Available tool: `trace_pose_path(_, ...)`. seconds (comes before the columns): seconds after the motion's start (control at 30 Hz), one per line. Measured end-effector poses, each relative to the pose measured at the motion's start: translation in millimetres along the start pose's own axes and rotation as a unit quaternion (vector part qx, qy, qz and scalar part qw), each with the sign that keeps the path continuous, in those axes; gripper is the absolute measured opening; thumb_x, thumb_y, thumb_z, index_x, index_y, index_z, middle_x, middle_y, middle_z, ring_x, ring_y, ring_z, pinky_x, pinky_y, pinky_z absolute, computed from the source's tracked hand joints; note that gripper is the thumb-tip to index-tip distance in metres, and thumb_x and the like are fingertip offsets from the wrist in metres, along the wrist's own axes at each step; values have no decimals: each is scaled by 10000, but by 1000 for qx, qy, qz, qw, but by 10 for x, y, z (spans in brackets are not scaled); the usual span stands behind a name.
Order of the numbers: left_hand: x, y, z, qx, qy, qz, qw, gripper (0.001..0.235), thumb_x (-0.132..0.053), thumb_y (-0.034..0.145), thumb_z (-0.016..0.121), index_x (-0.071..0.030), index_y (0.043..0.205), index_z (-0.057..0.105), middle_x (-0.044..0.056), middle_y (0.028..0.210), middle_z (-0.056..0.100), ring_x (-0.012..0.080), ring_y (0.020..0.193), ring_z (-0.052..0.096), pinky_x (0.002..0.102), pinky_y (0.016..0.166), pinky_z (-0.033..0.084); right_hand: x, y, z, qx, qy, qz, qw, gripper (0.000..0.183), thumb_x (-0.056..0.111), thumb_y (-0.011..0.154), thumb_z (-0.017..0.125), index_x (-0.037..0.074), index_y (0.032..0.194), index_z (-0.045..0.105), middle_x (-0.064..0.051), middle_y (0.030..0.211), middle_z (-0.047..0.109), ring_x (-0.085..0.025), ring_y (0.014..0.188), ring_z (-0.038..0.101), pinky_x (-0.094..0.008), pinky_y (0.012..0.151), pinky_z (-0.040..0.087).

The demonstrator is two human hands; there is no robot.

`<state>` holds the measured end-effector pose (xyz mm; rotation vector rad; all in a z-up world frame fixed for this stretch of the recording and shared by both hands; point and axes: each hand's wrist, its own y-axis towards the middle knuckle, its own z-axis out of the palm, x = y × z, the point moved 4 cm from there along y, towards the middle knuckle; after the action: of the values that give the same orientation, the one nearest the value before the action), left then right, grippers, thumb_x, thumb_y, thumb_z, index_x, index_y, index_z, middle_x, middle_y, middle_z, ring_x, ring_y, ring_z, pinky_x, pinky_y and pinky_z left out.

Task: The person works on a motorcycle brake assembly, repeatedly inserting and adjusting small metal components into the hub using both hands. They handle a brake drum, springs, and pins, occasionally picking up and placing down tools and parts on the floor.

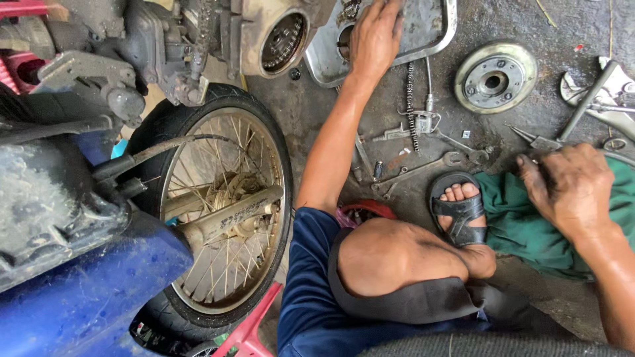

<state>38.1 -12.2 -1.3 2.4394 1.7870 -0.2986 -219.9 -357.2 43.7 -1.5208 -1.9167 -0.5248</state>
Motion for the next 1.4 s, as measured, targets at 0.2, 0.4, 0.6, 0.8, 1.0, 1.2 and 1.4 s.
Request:
trace_pose_path(0.2, -24, -126, -17, 9, -76, -30, 997, 235, -159, 930, 671, -29, 1113, 603, 131, 1038, 719, 303, 953, 728, 441, 886, 639, 123, 99, -33, -6, 14, -12, 1000, 229, 238, 1118, 807, 39, 1019, 755, -136, 844, 635, -341, 819, 593, -437, 799, 486)
trace_pose_path(0.4, -693, -777, -488, 40, -436, -292, 850, 102, -23, 875, 630, -124, 878, 616, 86, 986, 753, 197, 869, 704, 368, 814, 582, 519, 549, -180, -48, 106, -64, 991, 148, 48, 1092, 701, -93, 1046, 690, -195, 854, 603, -343, 761, 549, -469, 764, 476)
trace_pose_path(0.6, -1230, -1669, 198, 113, -680, -240, 684, 237, -80, 872, 789, 13, 1044, 655, 113, 815, 704, 114, 755, 699, 238, 645, 588, 829, 799, 11, -70, 167, -59, 982, 222, 205, 1000, 732, 27, 1133, 729, -174, 836, 507, -451, 780, 626, -527, 658, 495)
trace_pose_path(0.8, -1396, -1889, 473, 153, -712, -295, 619, 192, -91, 881, 799, 7, 1011, 699, 125, 801, 742, 144, 734, 748, 262, 658, 635, 502, 468, 274, -72, 175, -49, 981, 217, 294, 1029, 711, 77, 1032, 710, -95, 818, 494, -380, 759, 629, -471, 638, 506)
trace_pose_path(1.0, -1661, -1240, -175, 196, -456, -229, 837, 264, -354, 882, 790, -170, 1067, 749, 75, 786, 764, 186, 671, 744, 318, 573, 599, 312, 403, 193, -99, 175, 36, 979, 137, 137, 938, 800, 66, 1036, 734, -115, 861, 569, -363, 729, 671, -445, 639, 546)
trace_pose_path(1.2, -1563, -623, -77, 109, -189, -27, 976, 427, -288, 994, 658, -142, 1358, 490, 154, 1151, 597, 357, 843, 735, 483, 677, 689, 84, 381, 111, -57, 185, 124, 973, 84, 48, 974, 686, 4, 1000, 619, -151, 870, 593, -356, 810, 584, -483, 753, 465)
trace_pose_path(1.4, -1597, -586, 50, 63, -185, -13, 981, 246, -184, 969, 631, -46, 1163, 571, 140, 1082, 486, 200, 673, 651, 265, 499, 678, -24, 331, 583, -28, 441, 308, 843, 100, 26, 975, 645, 84, 994, 566, -60, 1041, 714, -76, 734, 570, -236, 613, 436)
